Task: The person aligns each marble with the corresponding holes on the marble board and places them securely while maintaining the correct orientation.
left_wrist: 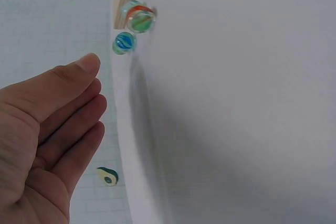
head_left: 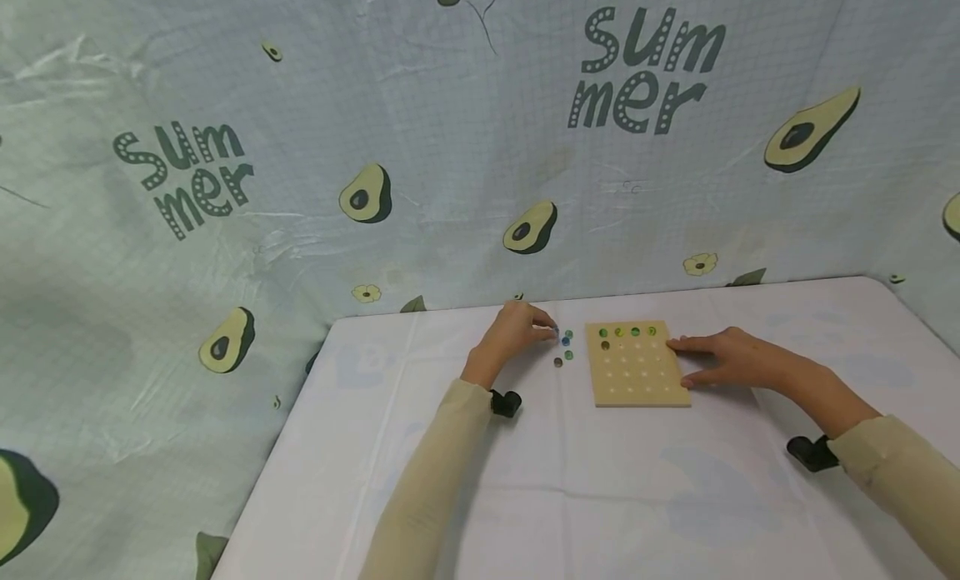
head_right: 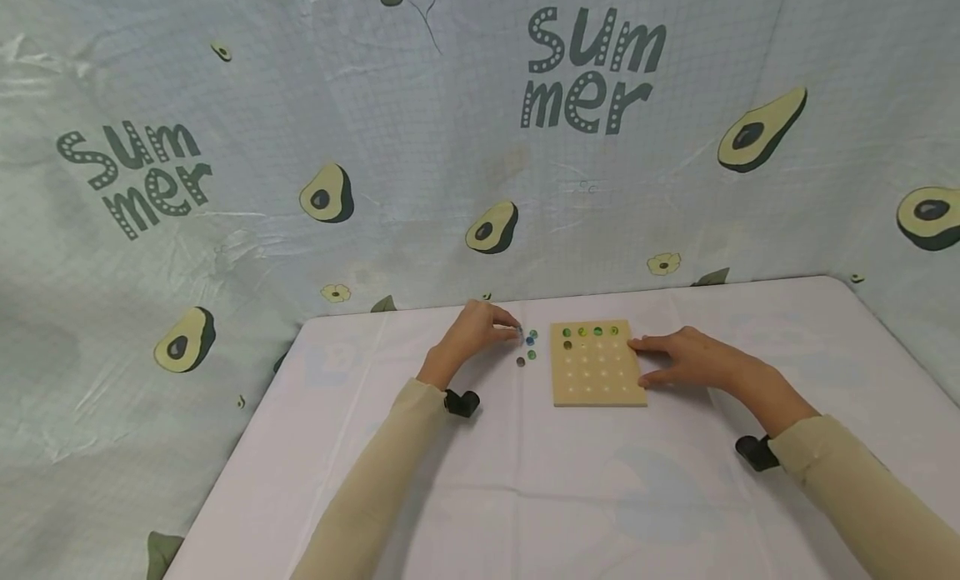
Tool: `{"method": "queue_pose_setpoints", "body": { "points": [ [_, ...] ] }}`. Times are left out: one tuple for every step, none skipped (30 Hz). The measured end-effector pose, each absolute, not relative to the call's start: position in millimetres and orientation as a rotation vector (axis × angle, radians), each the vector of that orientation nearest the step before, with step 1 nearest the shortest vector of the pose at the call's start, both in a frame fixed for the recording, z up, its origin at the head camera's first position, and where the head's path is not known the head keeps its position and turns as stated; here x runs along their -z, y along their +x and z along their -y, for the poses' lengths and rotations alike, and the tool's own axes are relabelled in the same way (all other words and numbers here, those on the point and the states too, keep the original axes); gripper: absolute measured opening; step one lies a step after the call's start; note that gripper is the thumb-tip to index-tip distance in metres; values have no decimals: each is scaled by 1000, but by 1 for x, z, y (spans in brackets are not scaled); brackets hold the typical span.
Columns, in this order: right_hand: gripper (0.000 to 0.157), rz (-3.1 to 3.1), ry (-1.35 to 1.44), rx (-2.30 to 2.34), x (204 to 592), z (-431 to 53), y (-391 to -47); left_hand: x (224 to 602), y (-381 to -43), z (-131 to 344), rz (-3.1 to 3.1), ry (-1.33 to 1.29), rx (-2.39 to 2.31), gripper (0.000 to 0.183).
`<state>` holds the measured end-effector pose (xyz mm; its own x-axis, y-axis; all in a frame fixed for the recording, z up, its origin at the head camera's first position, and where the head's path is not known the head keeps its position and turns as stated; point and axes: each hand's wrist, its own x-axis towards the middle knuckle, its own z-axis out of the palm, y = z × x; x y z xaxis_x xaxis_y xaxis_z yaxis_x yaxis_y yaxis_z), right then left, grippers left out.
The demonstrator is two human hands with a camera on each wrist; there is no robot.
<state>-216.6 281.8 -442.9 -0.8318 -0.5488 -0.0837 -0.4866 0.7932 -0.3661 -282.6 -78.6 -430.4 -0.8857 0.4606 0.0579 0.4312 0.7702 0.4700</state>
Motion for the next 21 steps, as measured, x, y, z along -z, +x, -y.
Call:
{"method": "queue_pose_setpoints", "body": {
  "points": [
    [75,-2796,-812,496,443,-282,-217,429,-282,78,-2907,741,-738,20],
    [75,-2794,-807,495,442,-282,-217,427,-282,77,-2914,754,-729,20],
    [76,-2793,-802,495,442,-282,-216,426,-282,77,-2921,769,-716,20],
    [76,-2793,-796,493,442,-281,-217,424,-281,76,-2924,776,-709,20],
    [77,-2792,-792,490,442,-282,-217,423,-281,76,-2925,783,-706,20],
    [78,-2791,-788,489,442,-282,-217,423,-280,75,-2926,791,-704,20],
    [78,-2790,-785,488,442,-282,-217,422,-280,75,-2928,798,-703,20],
    [79,-2789,-784,488,443,-282,-217,421,-279,74,-2930,806,-700,21],
    [79,-2788,-783,489,443,-282,-217,421,-279,74,-2933,810,-699,21],
    [80,-2784,-781,491,443,-282,-217,420,-278,73,-2933,812,-705,21],
    [80,-2782,-783,494,443,-282,-217,420,-278,73,-2935,816,-707,22],
    [80,-2777,-782,501,443,-282,-217,419,-278,72,-2937,818,-706,22],
    [80,-2774,-781,504,443,-282,-217,419,-277,71,-2941,820,-701,22],
    [80,-2771,-783,506,443,-282,-217,418,-277,71,-2944,824,-696,22],
    [79,-2769,-781,509,443,-282,-217,418,-277,70,-2947,828,-694,23],
    [80,-2768,-782,508,442,-283,-217,417,-277,69,-2949,835,-691,23],
    [80,-2769,-782,504,442,-283,-217,416,-276,69,-2952,842,-684,23],
    [80,-2769,-779,503,442,-283,-218,415,-276,68,-2952,846,-686,23],
    [80,-2771,-779,498,442,-283,-218,414,-276,67,-2953,851,-688,22],
    [80,-2773,-778,495,442,-283,-218,413,-275,66,-2950,852,-698,22],
    [80,-2775,-777,496,441,-283,-217,412,-274,65,-2943,852,-713,22]
  ]
}}
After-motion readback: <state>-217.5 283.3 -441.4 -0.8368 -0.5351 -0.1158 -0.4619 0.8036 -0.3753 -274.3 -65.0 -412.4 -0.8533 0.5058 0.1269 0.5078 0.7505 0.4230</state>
